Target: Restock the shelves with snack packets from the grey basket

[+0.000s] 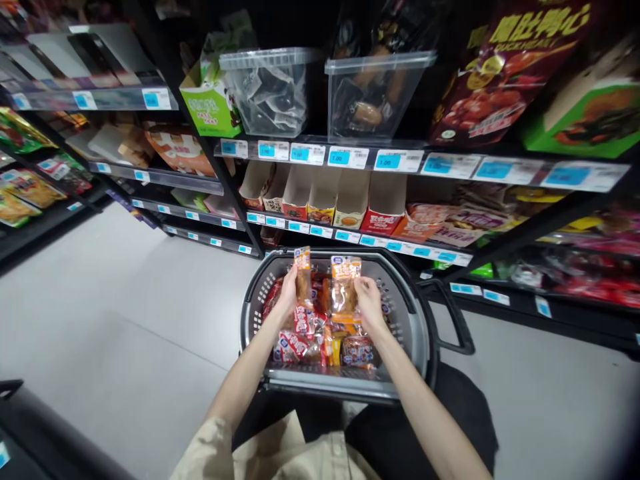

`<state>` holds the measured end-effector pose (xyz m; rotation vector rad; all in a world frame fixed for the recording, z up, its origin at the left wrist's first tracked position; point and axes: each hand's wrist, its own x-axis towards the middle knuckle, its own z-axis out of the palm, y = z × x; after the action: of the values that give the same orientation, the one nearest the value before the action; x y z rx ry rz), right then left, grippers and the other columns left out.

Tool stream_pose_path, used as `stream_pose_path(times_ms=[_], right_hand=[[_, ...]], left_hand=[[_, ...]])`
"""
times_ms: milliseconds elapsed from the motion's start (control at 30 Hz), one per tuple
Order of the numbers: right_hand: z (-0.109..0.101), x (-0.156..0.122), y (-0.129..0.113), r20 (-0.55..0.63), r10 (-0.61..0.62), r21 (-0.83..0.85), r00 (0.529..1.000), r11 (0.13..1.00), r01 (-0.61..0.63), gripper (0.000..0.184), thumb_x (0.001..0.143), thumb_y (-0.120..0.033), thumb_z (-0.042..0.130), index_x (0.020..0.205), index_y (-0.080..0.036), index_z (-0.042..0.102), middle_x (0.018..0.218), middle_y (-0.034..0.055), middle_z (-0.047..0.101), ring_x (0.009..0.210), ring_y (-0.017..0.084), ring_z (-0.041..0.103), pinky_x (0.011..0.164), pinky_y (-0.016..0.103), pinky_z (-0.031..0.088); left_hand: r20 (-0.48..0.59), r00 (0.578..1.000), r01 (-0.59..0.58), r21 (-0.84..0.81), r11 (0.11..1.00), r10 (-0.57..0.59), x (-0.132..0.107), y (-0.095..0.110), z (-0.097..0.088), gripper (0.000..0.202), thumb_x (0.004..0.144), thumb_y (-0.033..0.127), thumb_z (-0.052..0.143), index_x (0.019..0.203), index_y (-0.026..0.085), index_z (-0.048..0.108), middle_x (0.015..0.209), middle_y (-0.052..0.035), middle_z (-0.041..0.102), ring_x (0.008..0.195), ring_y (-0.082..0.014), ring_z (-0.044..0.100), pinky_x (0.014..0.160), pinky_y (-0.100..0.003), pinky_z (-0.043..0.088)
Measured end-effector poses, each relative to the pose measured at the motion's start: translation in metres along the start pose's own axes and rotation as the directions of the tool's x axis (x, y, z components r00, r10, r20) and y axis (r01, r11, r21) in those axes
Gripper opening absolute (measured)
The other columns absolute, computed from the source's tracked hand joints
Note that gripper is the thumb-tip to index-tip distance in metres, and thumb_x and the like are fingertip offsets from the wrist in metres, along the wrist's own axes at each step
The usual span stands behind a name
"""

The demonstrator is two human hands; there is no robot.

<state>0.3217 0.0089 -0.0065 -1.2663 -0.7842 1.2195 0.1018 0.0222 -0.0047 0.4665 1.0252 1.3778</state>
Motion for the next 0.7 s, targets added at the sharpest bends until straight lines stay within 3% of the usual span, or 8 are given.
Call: stream_pose_path(times_ms=[67,133,200,267,367,467,567,700], right_hand=[[-0.004,-0.001,-0.001,0.082,0.148,0.103,0.986,0.982,-0.156,0.041,0.074,-0.056,0.084,0.089,-0.026,0.06,0.074,-0.0032,0.066,0.057,0.015,0.057,0.053,0.026,0.046],[-0.008,-0.004,-0.004,0.268,0.252,0.204,0.93,0.929,-0.31,0.035,0.077,-0.051,0.083,0.086,-0.026,0.059,0.068,-0.0041,0.059,0.048,0.012,0.046,0.044,0.025,0.039],[-0.009,-0.009,-0.009,0.442,0.27,0.292,0.855,0.858,-0.422,0.031,0.083,-0.05,0.078,0.086,-0.027,0.058,0.065,-0.0045,0.054,0.045,0.011,0.039,0.039,0.024,0.034],[-0.009,-0.012,-0.014,0.523,0.263,0.357,0.811,0.796,-0.488,0.028,0.089,-0.051,0.073,0.087,-0.027,0.058,0.064,-0.0045,0.051,0.044,0.01,0.035,0.037,0.023,0.033],[-0.006,-0.015,-0.018,0.552,0.262,0.418,0.792,0.735,-0.534,0.026,0.094,-0.053,0.065,0.091,-0.028,0.058,0.066,-0.0038,0.049,0.044,0.011,0.033,0.036,0.023,0.034],[-0.004,-0.016,-0.018,0.569,0.255,0.459,0.782,0.69,-0.559,0.026,0.095,-0.053,0.064,0.093,-0.028,0.058,0.069,-0.0032,0.051,0.045,0.01,0.033,0.036,0.022,0.036],[-0.005,-0.015,-0.016,0.592,0.244,0.469,0.768,0.67,-0.575,0.027,0.096,-0.053,0.063,0.093,-0.027,0.057,0.072,-0.0023,0.053,0.046,0.01,0.035,0.037,0.022,0.037],[-0.007,-0.014,-0.009,0.607,0.239,0.457,0.758,0.676,-0.579,0.03,0.098,-0.057,0.059,0.093,-0.027,0.055,0.076,-0.0006,0.056,0.047,0.011,0.037,0.038,0.025,0.038]], left_hand=[[0.099,0.991,0.106,-0.141,0.984,-0.092,-0.002,0.009,-0.007,0.034,0.096,0.053,0.068,0.085,0.021,0.061,0.062,0.004,0.052,0.048,-0.0092,0.045,0.052,-0.023,0.043],[0.21,0.97,0.167,-0.225,0.96,-0.119,-0.007,0.018,-0.014,0.032,0.102,0.046,0.062,0.083,0.022,0.057,0.059,0.0065,0.039,0.041,-0.0066,0.03,0.045,-0.021,0.033],[0.26,0.958,0.181,-0.217,0.959,-0.122,-0.013,0.024,-0.02,0.029,0.104,0.044,0.059,0.086,0.022,0.058,0.062,0.0053,0.04,0.042,-0.006,0.03,0.045,-0.021,0.034],[0.268,0.952,0.194,-0.159,0.968,-0.147,-0.018,0.028,-0.026,0.028,0.104,0.046,0.059,0.094,0.02,0.062,0.07,0.0015,0.051,0.049,-0.0071,0.042,0.051,-0.022,0.042],[0.259,0.95,0.207,-0.112,0.972,-0.172,-0.022,0.03,-0.03,0.031,0.104,0.046,0.063,0.115,0.017,0.067,0.099,-0.006,0.068,0.075,-0.0136,0.064,0.069,-0.029,0.057],[0.253,0.95,0.214,-0.098,0.972,-0.183,-0.022,0.03,-0.03,0.033,0.103,0.042,0.065,0.126,0.018,0.066,0.119,-0.0086,0.069,0.096,-0.0189,0.069,0.082,-0.036,0.062],[0.249,0.95,0.216,-0.097,0.972,-0.187,-0.021,0.028,-0.027,0.033,0.104,0.043,0.064,0.124,0.017,0.066,0.115,-0.0079,0.07,0.09,-0.017,0.068,0.078,-0.034,0.062],[0.245,0.953,0.211,-0.108,0.971,-0.18,-0.02,0.024,-0.027,0.031,0.105,0.049,0.058,0.114,0.021,0.065,0.088,-0.0029,0.065,0.061,-0.0111,0.057,0.058,-0.026,0.05]])
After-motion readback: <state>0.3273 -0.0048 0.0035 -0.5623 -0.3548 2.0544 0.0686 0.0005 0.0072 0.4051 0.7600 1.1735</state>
